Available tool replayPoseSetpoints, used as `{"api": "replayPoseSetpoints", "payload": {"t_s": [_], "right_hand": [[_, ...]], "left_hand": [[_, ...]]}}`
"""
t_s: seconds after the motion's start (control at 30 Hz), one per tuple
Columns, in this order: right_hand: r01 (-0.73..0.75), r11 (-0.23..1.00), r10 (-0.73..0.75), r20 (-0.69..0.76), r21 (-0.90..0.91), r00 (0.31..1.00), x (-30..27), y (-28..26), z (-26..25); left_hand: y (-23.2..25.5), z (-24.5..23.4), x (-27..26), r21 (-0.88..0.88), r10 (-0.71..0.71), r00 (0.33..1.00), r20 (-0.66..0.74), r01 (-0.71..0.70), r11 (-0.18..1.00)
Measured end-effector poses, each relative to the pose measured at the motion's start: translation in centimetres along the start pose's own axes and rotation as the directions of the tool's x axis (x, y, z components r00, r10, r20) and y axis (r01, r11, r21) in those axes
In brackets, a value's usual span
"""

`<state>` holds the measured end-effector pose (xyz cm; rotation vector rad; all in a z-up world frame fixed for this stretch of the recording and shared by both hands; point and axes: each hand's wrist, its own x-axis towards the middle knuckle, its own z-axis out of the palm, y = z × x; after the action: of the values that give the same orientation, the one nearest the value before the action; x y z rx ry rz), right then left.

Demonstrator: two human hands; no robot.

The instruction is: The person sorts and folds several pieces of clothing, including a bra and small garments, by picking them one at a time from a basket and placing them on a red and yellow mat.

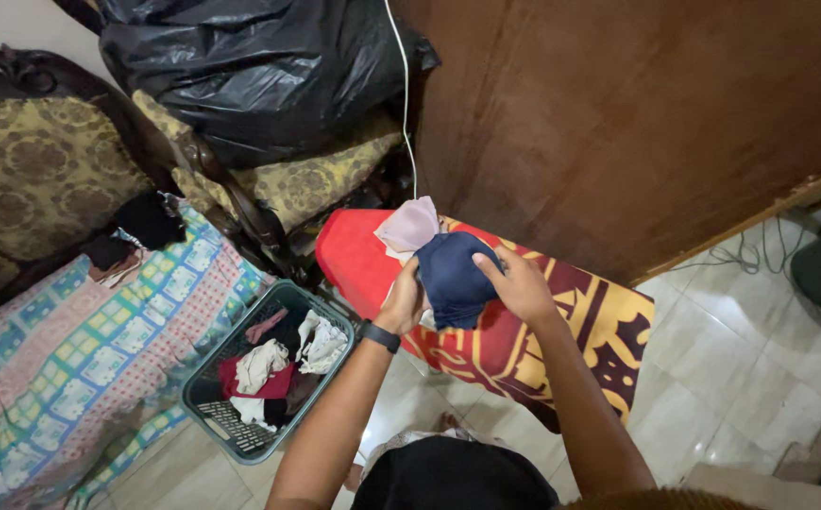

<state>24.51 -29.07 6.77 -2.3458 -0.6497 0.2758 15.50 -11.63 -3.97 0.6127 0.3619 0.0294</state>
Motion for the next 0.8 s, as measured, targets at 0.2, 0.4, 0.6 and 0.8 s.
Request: {"api": "replayPoseSetpoints", "payload": {"t_s": [0.2, 0.4, 0.6, 0.8], "right_hand": [[-0.11, 0.989, 0.101, -0.091, -0.098, 0.991, 0.4, 1.9, 0.9], [0.237, 0.802, -0.129, -0.229, 0.549, 0.965, 2.5, 7.0, 3.9], [-0.271, 0.454, -0.123, 0.361, 0.849, 0.925, 0.4, 8.0, 5.7], [-0.217, 0.748, -0.2, 0.524, 0.628, 0.828, -1.4, 7.1, 6.9]], "left_hand": [[-0.4, -0.3, 0.6, -0.158, 0.179, 0.889, 0.421, -0.122, 0.98], [0.7, 3.9, -1.4, 0.234, 0.096, 0.985, 0.141, -0.127, 0.964], [-0.1, 4.9, -0.2, 0.12, 0.3, 0.952, 0.051, -0.304, 0.945], [0.0, 4.7, 0.3, 0.209, 0.43, 0.902, -0.033, -0.415, 0.886]]}}
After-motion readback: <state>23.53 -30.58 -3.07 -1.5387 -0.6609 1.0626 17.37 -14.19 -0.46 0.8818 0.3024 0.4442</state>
